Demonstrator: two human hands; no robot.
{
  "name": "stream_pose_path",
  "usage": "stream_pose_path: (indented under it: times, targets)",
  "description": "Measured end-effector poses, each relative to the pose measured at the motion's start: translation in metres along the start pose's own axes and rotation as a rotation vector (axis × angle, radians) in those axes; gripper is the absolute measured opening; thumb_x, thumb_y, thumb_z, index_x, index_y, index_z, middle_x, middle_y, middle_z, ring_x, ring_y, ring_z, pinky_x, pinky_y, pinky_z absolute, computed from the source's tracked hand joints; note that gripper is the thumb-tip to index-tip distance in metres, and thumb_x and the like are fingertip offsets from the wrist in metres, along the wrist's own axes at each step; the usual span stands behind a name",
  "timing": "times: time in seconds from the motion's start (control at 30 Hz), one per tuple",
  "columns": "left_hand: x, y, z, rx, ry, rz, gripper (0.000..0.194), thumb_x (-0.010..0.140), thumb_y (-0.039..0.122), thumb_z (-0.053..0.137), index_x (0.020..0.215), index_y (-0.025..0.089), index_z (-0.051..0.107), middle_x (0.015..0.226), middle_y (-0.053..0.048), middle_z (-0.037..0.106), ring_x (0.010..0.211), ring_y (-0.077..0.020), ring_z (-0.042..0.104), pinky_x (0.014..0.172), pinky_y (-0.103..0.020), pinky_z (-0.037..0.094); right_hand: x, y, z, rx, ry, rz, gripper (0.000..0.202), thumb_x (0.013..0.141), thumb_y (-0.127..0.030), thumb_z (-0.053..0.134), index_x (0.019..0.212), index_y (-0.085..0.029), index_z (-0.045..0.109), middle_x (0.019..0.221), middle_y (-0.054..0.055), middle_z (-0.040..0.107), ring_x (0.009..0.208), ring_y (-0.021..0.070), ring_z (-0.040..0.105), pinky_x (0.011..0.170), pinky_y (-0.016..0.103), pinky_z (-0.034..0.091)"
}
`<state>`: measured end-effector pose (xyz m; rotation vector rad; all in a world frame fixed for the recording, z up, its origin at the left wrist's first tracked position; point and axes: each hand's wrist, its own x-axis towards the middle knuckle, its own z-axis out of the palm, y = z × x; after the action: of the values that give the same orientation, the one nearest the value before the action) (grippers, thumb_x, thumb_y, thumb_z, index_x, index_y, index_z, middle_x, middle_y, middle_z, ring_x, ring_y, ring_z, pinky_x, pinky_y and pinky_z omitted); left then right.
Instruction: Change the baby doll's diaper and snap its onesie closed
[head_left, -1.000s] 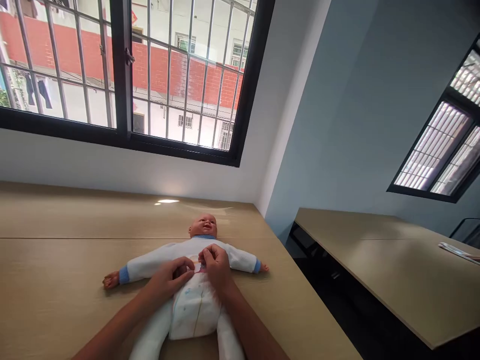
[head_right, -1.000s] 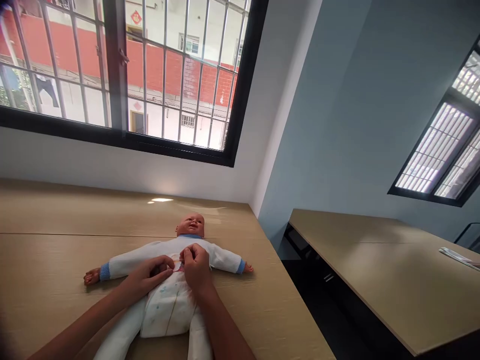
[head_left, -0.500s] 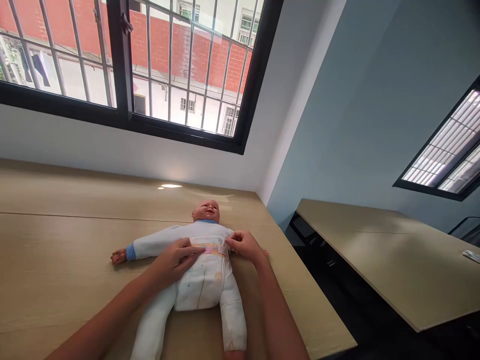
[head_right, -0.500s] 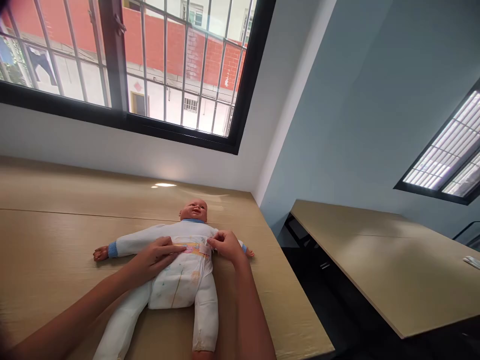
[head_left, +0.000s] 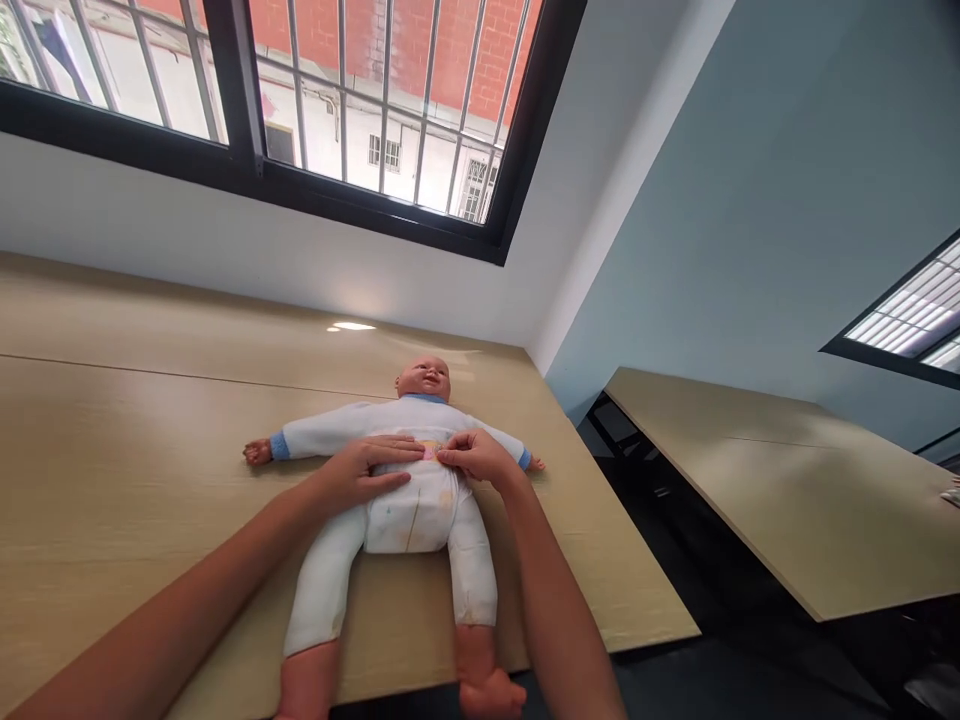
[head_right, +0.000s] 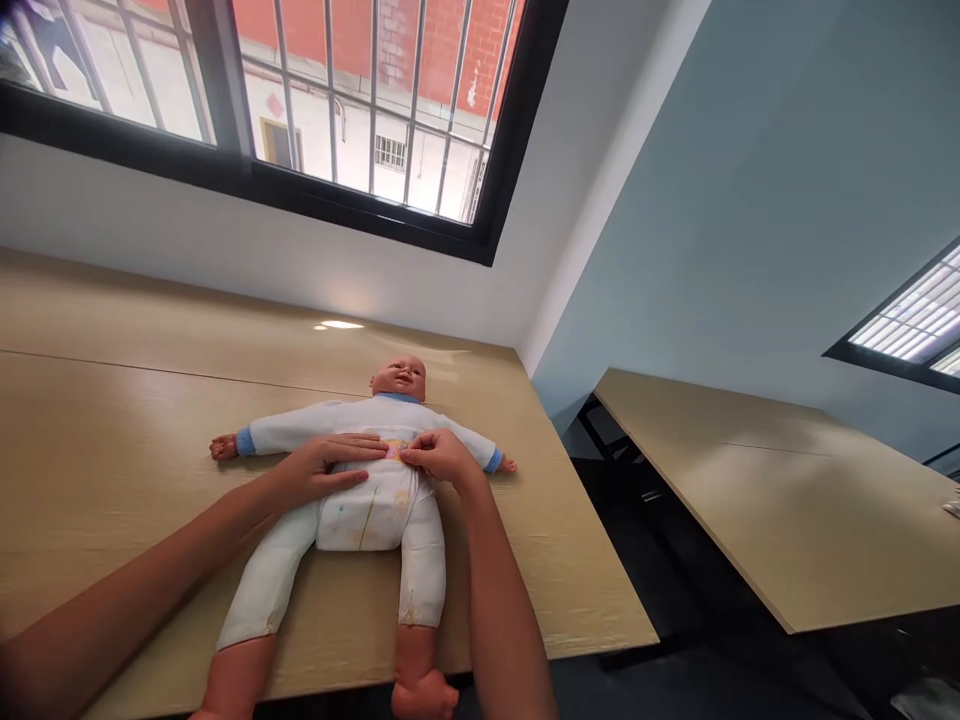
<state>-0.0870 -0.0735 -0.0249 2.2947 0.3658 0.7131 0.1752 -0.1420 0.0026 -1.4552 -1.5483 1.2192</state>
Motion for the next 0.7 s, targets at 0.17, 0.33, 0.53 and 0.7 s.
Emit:
stream_pose_path:
  times: [0.17,0.33,0.53,0.7]
  targets:
    - [0.002,-0.011,-0.002,-0.102,-0.073,-0.115,0.045,0.095,0.044,0.069,0.138,0.029,0.071,0.146,-0.005,0.066,0.145,-0.0311,0.052,0.127,-0.050,0.033,0.013,0.008,0.001,-0.023,-0.040,0.054,0.043,0.069,-0.058,0.082,0.069,-0.016,0.070,0.049,-0.006,0.045,0.048,0.0077,0.033,0.045,0.024,0.019]
    - [0.004,-0.012,-0.002,-0.145,-0.088,-0.168,0.044,0.096,0.046,0.068,0.134,0.025,0.074,0.142,-0.006,0.069,0.145,-0.0312,0.052,0.126,-0.047,0.034,0.018,0.010,0.000,-0.067,-0.126,0.091,0.045,0.070,-0.058,0.083,0.066,-0.016,0.067,0.048,-0.005,0.047,0.046,0.0075,0.033,0.045,0.024,0.020]
    - [-0.001,-0.004,-0.010,-0.192,-0.035,-0.159,0.042,0.097,0.040,0.067,0.133,0.019,0.074,0.147,-0.007,0.065,0.147,-0.0332,0.049,0.127,-0.047,0.031,-0.004,0.012,-0.010,0.138,-0.119,-0.010,0.040,0.076,-0.056,0.079,0.082,-0.017,0.068,0.055,-0.007,0.050,0.049,0.0075,0.033,0.045,0.023,0.021]
    - [-0.018,-0.014,-0.039,-0.301,-0.174,-0.164,0.048,0.094,0.036,0.069,0.140,0.025,0.069,0.162,-0.009,0.049,0.155,-0.0357,0.036,0.126,-0.050,0.032,-0.022,0.017,-0.036,0.141,-0.279,-0.039,0.050,0.060,-0.038,0.092,0.101,-0.018,0.070,0.070,-0.006,0.059,0.061,0.0095,0.046,0.056,0.022,0.035]
